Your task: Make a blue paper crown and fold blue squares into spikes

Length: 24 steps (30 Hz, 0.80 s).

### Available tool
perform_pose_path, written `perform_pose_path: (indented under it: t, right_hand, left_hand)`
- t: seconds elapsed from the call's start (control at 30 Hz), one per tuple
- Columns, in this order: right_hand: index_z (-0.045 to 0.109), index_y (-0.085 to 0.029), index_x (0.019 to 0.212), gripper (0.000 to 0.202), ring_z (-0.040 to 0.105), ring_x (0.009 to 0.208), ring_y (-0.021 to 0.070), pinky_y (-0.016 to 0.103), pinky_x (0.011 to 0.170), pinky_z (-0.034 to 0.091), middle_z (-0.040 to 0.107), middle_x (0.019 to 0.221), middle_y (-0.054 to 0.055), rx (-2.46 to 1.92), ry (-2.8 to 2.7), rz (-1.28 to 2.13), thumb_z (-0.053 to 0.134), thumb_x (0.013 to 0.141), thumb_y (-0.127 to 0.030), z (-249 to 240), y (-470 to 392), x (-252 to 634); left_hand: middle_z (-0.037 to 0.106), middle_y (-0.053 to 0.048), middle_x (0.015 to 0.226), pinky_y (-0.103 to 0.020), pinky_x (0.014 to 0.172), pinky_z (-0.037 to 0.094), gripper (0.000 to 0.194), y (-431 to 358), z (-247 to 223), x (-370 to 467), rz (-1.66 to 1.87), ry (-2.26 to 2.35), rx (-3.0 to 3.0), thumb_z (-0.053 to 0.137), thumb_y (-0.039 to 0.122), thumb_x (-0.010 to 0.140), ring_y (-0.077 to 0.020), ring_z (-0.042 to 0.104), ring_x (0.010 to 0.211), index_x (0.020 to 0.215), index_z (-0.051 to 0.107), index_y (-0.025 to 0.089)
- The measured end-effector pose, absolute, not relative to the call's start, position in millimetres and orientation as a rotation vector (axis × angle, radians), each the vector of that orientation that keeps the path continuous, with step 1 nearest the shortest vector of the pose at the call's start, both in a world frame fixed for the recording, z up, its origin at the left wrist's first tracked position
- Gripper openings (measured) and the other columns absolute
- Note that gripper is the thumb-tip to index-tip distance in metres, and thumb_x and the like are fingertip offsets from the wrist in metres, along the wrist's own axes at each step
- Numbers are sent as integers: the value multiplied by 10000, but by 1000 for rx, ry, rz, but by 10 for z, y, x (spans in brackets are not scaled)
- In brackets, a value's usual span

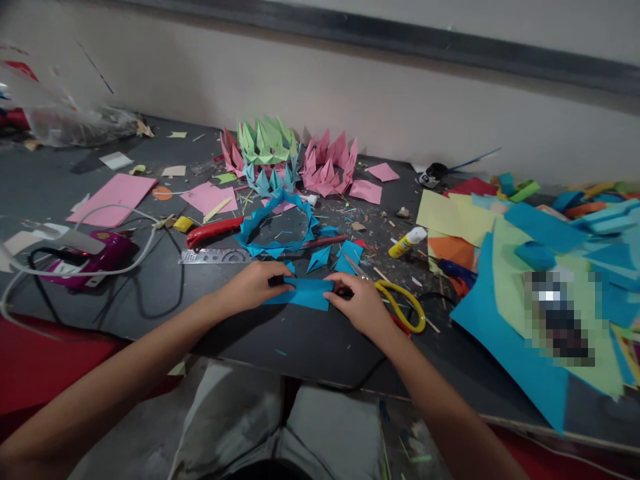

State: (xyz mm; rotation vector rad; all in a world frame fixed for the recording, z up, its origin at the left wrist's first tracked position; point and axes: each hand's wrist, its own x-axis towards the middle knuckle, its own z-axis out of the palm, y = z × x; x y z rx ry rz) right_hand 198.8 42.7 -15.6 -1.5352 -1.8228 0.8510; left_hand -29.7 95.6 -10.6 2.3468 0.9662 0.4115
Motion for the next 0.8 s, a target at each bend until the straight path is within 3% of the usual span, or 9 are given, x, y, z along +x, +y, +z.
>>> perform_pose_path:
  t: [0.2,0.37,0.57,0.8]
  right_hand:
    - [654,-191,883,140,635,800,168,300,757,499,689,872,41,-1341,-2087,638,568,773,-178,-202,414,1990]
    - [658,-174,880,157,637,806,169,296,759,505,685,856,55,-1249,-2229,511,520,810,-152,-211,451,1997]
    - [653,-169,976,310,628,860,162,288,753,520,676,924,79,-1028,-2451,398,396,828,-78,-206,500,2098]
    - [625,-234,1086,339,610,937,163,314,802,511,665,1032,70,-941,-2654,375,365,886,-149,-186,526,2220]
  left_hand:
    - [670,-33,872,-224,740,441,178,990,-161,-358,481,715,2513,553,68,766,-142,599,825,892,641,158]
    - [664,-52,869,-255,732,467,139,989,-164,-366,498,686,2584,549,197,818,-159,604,818,911,639,146]
    - [668,-47,945,-262,777,475,195,1007,-148,-394,513,556,2699,468,137,846,-149,610,865,940,637,163]
    - [660,-72,1035,-287,796,482,282,999,-116,-473,423,382,2862,364,151,901,-163,602,937,1017,621,174]
